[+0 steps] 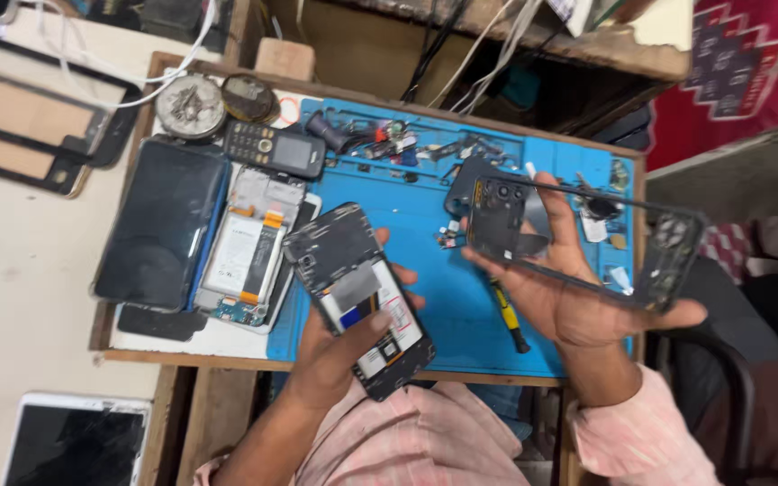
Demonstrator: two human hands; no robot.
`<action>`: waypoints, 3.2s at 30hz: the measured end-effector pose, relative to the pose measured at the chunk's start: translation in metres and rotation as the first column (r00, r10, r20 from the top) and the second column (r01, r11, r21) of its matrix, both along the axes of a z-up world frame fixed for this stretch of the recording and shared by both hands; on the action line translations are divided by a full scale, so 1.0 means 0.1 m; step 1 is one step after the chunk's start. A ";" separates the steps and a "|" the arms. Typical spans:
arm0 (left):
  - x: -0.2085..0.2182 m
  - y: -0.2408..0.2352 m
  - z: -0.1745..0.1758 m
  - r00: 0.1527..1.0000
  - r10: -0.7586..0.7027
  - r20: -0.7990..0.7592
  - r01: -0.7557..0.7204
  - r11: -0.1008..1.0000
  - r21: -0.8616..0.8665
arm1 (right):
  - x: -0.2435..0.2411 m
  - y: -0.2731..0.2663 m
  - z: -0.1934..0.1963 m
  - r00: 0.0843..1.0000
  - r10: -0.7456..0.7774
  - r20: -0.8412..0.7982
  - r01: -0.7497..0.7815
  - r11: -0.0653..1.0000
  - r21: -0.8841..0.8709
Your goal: The person uses a screwdriver to remove screws from a smartphone, then aligns and attaches the back cover. They press the edges to secure the cover, inspect the device, and power it on to confirm functionality.
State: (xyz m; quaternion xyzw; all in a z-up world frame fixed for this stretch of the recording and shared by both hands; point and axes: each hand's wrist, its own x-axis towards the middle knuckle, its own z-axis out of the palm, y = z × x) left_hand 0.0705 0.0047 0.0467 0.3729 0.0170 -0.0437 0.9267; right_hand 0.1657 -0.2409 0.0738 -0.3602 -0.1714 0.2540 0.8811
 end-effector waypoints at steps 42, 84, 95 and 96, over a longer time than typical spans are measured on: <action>-0.06 0.01 -0.07 0.988 -0.154 0.013 0.143 0.941 0.307 | 0.55 -0.24 -0.10 0.505 0.555 0.661 0.828 -0.097 -0.552; 0.07 -0.57 -0.46 0.956 -0.260 0.138 0.167 0.865 0.473 | 0.02 -0.69 -0.16 0.968 0.006 -0.249 -0.055 0.980 -0.193; 0.07 -0.55 -0.30 0.966 -0.256 0.038 0.219 0.886 0.408 | -0.01 -0.72 -0.36 0.952 -0.010 0.306 0.268 0.511 -0.817; 0.07 -0.54 -0.26 0.966 -0.256 0.033 0.220 0.885 0.411 | -0.02 -0.69 -0.30 0.942 -0.006 0.334 0.301 0.449 -0.841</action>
